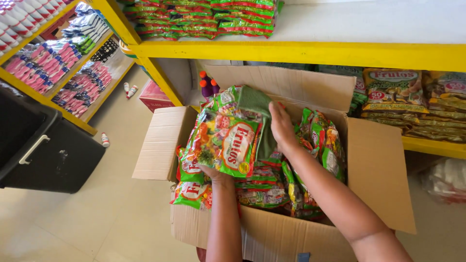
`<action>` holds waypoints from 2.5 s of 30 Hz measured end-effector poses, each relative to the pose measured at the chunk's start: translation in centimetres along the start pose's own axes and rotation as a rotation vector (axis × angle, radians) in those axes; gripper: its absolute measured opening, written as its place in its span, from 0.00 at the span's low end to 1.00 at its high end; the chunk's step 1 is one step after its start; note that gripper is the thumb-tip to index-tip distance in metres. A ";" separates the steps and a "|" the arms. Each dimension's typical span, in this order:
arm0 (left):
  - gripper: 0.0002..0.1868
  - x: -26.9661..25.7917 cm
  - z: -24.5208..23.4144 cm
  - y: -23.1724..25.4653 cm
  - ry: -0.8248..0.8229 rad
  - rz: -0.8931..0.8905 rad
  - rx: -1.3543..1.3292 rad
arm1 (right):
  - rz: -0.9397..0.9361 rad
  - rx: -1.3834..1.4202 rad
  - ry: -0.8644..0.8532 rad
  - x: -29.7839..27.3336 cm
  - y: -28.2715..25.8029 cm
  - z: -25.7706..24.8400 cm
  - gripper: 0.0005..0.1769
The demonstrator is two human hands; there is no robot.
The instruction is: The person is wiping snack bags with a cloth and stocking them onto a grocery store shelf.
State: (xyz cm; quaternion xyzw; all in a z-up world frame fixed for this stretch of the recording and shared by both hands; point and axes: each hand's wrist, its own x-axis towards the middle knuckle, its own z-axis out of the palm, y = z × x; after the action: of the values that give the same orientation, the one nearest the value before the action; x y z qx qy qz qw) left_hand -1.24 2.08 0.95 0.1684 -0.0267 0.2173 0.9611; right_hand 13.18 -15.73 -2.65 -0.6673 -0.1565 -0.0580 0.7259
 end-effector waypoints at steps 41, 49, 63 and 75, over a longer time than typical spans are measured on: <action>0.23 -0.1 5.5 -1.0 -0.350 -0.498 1.127 | 0.392 0.788 -0.203 0.5 -9.0 -10.1 0.40; 0.25 -0.5 5.4 -1.8 -0.345 -0.433 1.266 | -0.502 -0.826 -0.393 -4.7 -10.0 -1.2 0.22; 0.25 -1.7 5.7 -1.5 -0.388 -0.454 1.264 | 0.294 0.236 -0.072 -0.4 -7.0 -4.5 0.32; 0.19 -1.5 4.9 -1.5 -0.313 -0.553 1.551 | -0.375 -0.728 -0.328 -3.9 -9.1 -0.1 0.18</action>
State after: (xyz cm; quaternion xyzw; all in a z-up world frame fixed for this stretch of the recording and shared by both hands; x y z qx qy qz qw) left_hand -1.84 -1.45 4.95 0.8104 0.0396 -0.0952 0.5768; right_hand 6.86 -17.22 4.85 -0.8398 -0.3576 -0.1334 0.3861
